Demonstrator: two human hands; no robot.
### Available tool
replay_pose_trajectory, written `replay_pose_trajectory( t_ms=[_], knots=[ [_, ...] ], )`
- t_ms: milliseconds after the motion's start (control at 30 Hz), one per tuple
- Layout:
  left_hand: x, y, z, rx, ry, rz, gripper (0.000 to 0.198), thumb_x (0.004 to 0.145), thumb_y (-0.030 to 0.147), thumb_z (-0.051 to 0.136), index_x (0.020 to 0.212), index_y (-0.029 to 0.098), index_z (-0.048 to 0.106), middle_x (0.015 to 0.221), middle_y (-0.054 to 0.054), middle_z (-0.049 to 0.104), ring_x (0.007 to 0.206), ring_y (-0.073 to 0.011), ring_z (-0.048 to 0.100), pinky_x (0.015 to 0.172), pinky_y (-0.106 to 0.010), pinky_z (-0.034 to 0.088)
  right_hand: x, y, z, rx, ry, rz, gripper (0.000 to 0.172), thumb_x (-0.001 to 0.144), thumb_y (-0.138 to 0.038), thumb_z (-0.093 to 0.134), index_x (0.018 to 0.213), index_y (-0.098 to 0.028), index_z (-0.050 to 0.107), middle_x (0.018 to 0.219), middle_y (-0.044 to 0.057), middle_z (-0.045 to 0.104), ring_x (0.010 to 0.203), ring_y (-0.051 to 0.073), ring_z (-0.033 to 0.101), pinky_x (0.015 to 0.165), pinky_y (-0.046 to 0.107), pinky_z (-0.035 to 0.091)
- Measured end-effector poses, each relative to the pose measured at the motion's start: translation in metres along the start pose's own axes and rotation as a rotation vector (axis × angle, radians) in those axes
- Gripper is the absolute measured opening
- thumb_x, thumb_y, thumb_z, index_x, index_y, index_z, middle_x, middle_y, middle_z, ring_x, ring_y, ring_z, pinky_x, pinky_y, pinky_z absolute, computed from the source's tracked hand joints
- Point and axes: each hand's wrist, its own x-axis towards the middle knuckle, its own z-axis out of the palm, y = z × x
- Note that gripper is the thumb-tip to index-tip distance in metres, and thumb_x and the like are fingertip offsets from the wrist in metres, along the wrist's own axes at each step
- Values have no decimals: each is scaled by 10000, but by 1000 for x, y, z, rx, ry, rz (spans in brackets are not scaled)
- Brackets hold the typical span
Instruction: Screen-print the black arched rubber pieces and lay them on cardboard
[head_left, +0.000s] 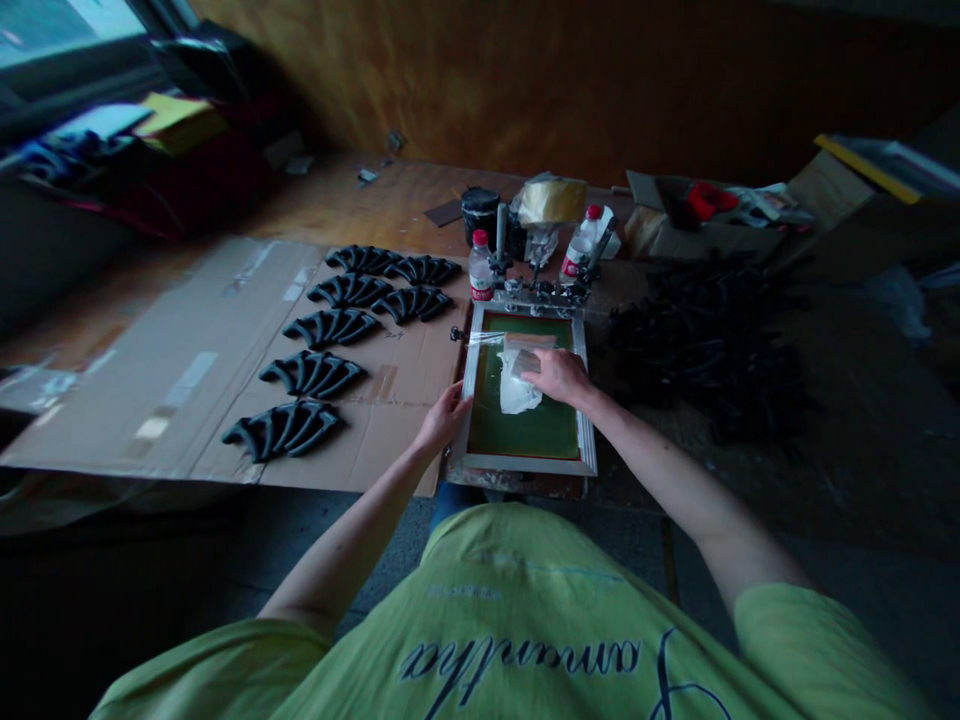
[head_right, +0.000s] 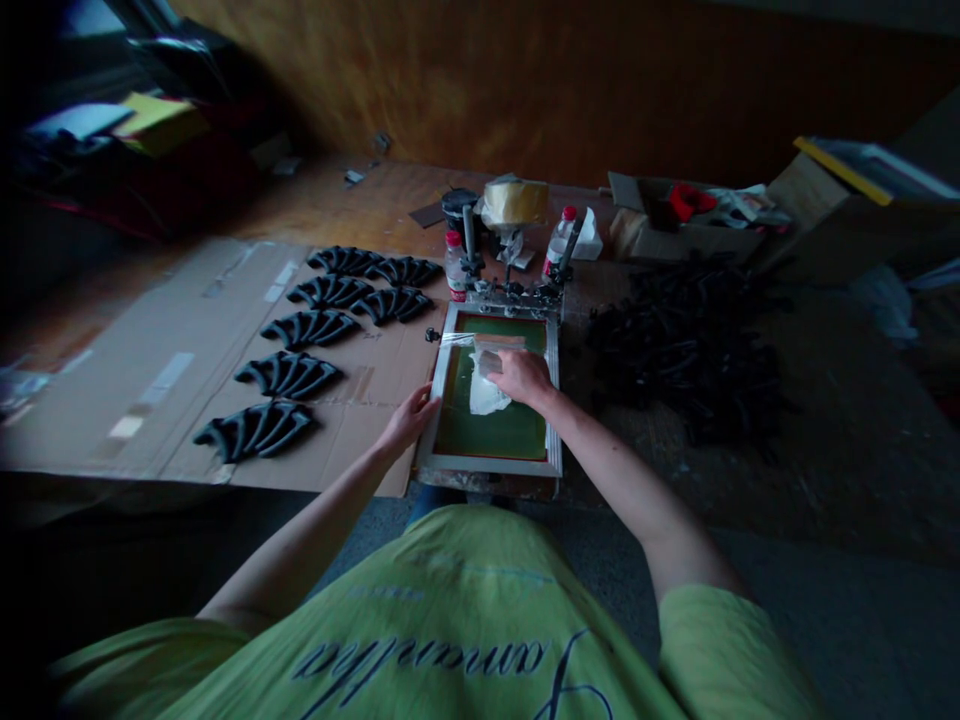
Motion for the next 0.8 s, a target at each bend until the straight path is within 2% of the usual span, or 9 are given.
replay_pose_trajectory(
  t_ms=[133,267,400,533,600,667,733,800],
  knots=[
    [-1,2,1,-82,9,0,664,820,538,662,1379,186,588,1019,-78,754,838,-208,686,719,-291,536,13,6,5,-8,82,-109,158,882,-224,612,986,-140,695,1071,134,727,1027,263,626,829,330,450],
    [-3,4,0,-95,27,-18,613,807,499,694,1330,187,626,972,-70,759,834,-213,689,714,-290,539,4,10,24,-27,88,-198,169,848,-94,544,930,-137,685,1002,137,714,986,260,604,837,345,435],
    [-5,7,1,-106,47,-16,575,811,459,701,1314,188,638,983,-70,759,859,-218,689,719,-288,540,-26,16,30,-27,34,-410,218,818,-64,539,946,-141,698,950,117,712,963,253,600,818,337,429],
    [-6,7,1,-118,53,-33,571,806,453,709,1306,186,644,968,-67,759,844,-217,687,709,-283,536,-34,28,17,16,-66,-589,207,784,-74,597,934,-163,708,932,86,718,930,228,611,791,315,423],
    [-6,7,2,-129,47,-38,594,802,469,711,1318,183,637,959,-68,759,834,-215,686,698,-279,533,-27,31,12,41,-70,-576,121,800,-129,639,883,-184,707,893,67,716,890,219,613,773,308,421],
    [-5,7,2,-158,25,-32,632,800,497,706,1340,179,620,966,-72,758,837,-212,686,695,-275,532,-20,31,14,46,7,-505,87,839,-159,628,864,-187,706,881,71,713,885,223,611,771,315,423],
    [-5,7,2,-203,-3,-28,681,794,525,701,1367,172,594,981,-78,756,843,-209,689,699,-273,534,-22,29,23,34,104,-462,153,864,-121,575,906,-173,714,921,93,717,922,236,608,794,332,430],
    [-4,6,2,-242,-22,-32,724,789,543,696,1392,164,569,982,-82,753,826,-203,688,690,-273,537,-31,29,35,28,152,-488,220,866,-82,539,967,-158,719,973,109,722,956,243,607,823,345,439]
  ],
)
